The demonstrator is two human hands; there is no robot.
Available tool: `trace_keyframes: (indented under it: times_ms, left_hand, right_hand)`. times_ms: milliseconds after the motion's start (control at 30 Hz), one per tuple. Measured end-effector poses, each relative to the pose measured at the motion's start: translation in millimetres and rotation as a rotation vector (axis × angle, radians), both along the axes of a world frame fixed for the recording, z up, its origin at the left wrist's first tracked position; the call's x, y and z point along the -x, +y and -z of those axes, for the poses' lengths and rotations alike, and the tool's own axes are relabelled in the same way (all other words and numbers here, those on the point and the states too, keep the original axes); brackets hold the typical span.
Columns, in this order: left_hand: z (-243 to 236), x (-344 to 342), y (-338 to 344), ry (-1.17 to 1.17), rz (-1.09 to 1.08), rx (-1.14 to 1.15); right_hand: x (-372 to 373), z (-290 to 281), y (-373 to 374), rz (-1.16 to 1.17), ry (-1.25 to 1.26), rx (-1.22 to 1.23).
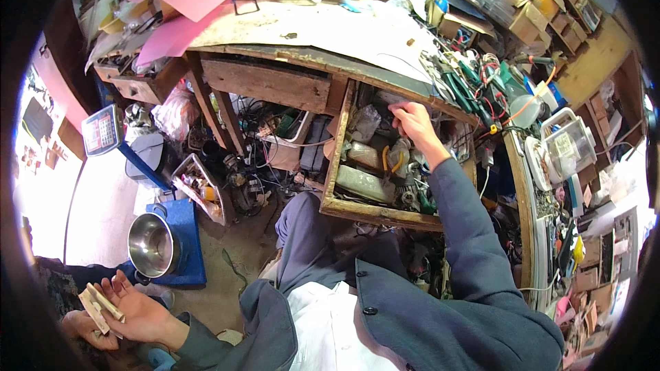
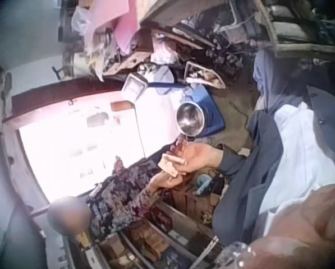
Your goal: The person assembles and secures the top cover of a cylindrical appliance using a screwdriver, then handles a metal bowl and uses pliers to strip a wire. The person also retrieves cash from a drawer and interacts with another person standing nearby.
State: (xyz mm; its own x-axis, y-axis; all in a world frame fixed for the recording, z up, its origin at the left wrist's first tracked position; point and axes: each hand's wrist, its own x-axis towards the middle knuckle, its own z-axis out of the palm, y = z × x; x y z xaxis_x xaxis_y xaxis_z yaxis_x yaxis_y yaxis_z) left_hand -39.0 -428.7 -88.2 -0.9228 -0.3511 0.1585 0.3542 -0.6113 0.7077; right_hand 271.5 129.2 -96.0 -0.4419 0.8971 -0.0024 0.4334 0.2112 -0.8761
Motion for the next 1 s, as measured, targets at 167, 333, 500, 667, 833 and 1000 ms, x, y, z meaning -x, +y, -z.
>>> trace_keyframes:
  times_ms: [167, 333, 500, 667, 833, 1000]
  left_hand:
    - [7.5, 3.6, -6.6, 0.045, -0.053, 0.081]
    - [25.1, -0.9, -10.0, 0.086, 0.029, 0.059]
    - [39.9, -15.1, 24.4, 0.037, 0.232, 0.081]
    - [40.1, -33.7, 60.9, -0.035, 0.412, 0.195]
    - [32.9, -56.3, 91.1, -0.135, 0.582, 0.207]
    - [28.1, -69.3, 104.6, -0.151, 0.679, 0.273]
  right_hand:
    - [26.6, 31.4, 26.0, 0.1, 0.114, 0.184]
    - [61.0, 37.6, 34.2, 0.083, -0.148, 0.069]
    - [81.9, 50.7, 84.6, 0.096, -0.809, -0.148]
    - [110.6, 67.7, 96.7, 0.101, -0.959, -0.163]
    - [112.8, 41.1, 45.8, 0.319, -0.675, -0.095]
    - [106.9, 47.5, 65.0, 0.333, -0.653, -0.074]
